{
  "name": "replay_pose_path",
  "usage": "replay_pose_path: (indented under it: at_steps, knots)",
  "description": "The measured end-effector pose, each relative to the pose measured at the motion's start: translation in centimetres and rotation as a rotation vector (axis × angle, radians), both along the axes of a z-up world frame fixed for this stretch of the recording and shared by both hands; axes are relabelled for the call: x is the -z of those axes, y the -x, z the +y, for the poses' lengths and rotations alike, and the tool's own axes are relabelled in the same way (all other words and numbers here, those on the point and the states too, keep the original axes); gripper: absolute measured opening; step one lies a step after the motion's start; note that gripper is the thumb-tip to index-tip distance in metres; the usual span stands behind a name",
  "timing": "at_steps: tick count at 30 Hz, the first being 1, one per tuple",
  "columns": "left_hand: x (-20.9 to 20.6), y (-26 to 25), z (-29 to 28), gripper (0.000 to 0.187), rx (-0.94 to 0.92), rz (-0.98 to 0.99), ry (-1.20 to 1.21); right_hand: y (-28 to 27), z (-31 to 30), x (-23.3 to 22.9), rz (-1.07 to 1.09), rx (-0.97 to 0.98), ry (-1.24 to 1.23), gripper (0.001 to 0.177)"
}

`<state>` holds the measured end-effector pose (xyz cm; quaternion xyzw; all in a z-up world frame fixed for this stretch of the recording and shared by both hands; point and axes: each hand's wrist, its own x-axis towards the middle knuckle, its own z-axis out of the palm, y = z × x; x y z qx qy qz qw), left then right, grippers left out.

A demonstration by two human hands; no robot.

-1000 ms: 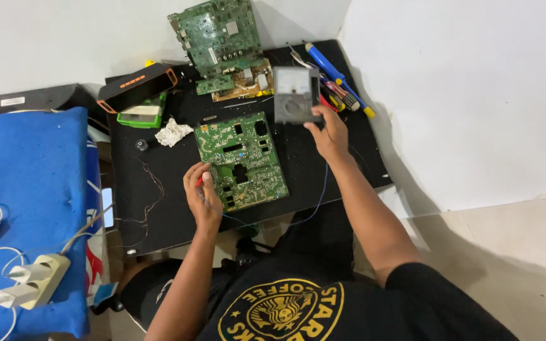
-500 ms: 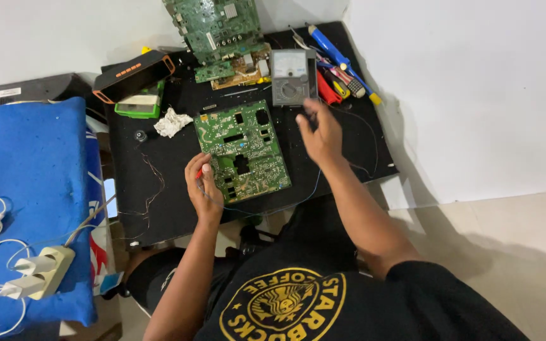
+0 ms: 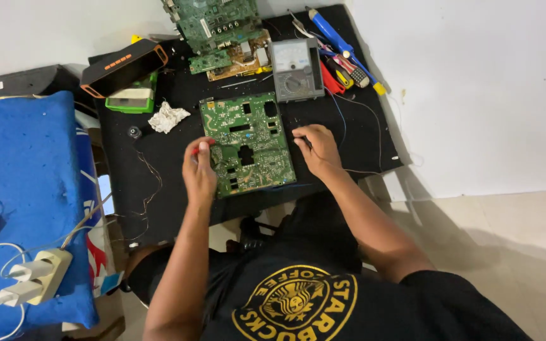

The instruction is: The person uses a multimeter to test a green circuit board. They hold the red and black probes and touch various points on the board to measure electrical values. The person adjusts the multimeter dial and repositions the probes across different components on the board.

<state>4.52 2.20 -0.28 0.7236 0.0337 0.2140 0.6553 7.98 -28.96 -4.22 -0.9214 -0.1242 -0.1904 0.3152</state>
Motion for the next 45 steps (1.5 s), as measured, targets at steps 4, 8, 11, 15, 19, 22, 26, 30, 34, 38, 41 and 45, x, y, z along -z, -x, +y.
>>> replay_pose_path:
  at_steps: [4, 8, 11, 15, 19, 22, 26, 30, 34, 38, 41, 45]
  knots:
    - [-3.5, -4.1, 1.3, 0.024, -0.056, -0.149, -0.09, -0.6, 0.5, 0.4, -0.029, 0.049, 0.005, 0.025]
    - [-4.5, -10.0, 1.2, 0.025, 0.115, -0.413, -0.195, 0.1, 1.1, -2.1, -0.07, -0.042, 0.058, 0.025]
    - [-3.6, -12.7, 0.2, 0.024, 0.242, -0.433, -0.208, 0.3, 1.4, -2.5, -0.075, -0.064, 0.091, 0.029]
    - [-1.1, -13.6, 0.0, 0.019, 0.299, -0.38, -0.27, -0.4, 0.7, -1.7, -0.1, -0.099, 0.09, 0.024]
    - [-0.5, -13.6, 1.9, 0.018, 0.322, -0.391, -0.287, -1.3, 2.0, -2.7, -0.192, -0.101, 0.116, 0.016]
    - [1.1, -13.5, 1.3, 0.019, 0.322, -0.38, -0.207, -0.5, 2.1, -3.9, -0.168, -0.16, 0.123, 0.008]
    - [0.7, -13.7, 1.4, 0.016, 0.259, -0.383, -0.279, 0.1, 2.5, -4.7, -0.179, -0.14, 0.113, 0.015]
    - [0.8, -14.0, 1.1, 0.015, 0.259, -0.366, -0.213, 0.5, 1.6, -1.8, -0.104, 0.041, 0.221, 0.017]
    - [-1.0, -13.7, 1.0, 0.02, 0.235, -0.366, -0.153, 0.2, 0.9, -0.7, -0.21, 0.073, 0.148, 0.02]
    - [-0.8, -13.6, 1.3, 0.022, 0.216, -0.419, -0.111, 0.1, 1.8, -1.8, -0.243, 0.093, 0.119, 0.019]
    - [-0.5, -13.7, 1.0, 0.02, 0.165, -0.448, -0.099, -0.1, 1.6, -2.3, -0.251, 0.058, 0.145, 0.017]
    - [-0.6, -13.2, 0.8, 0.018, 0.142, -0.382, -0.089, -0.2, 1.2, -2.0, -0.173, 0.02, 0.15, 0.01]
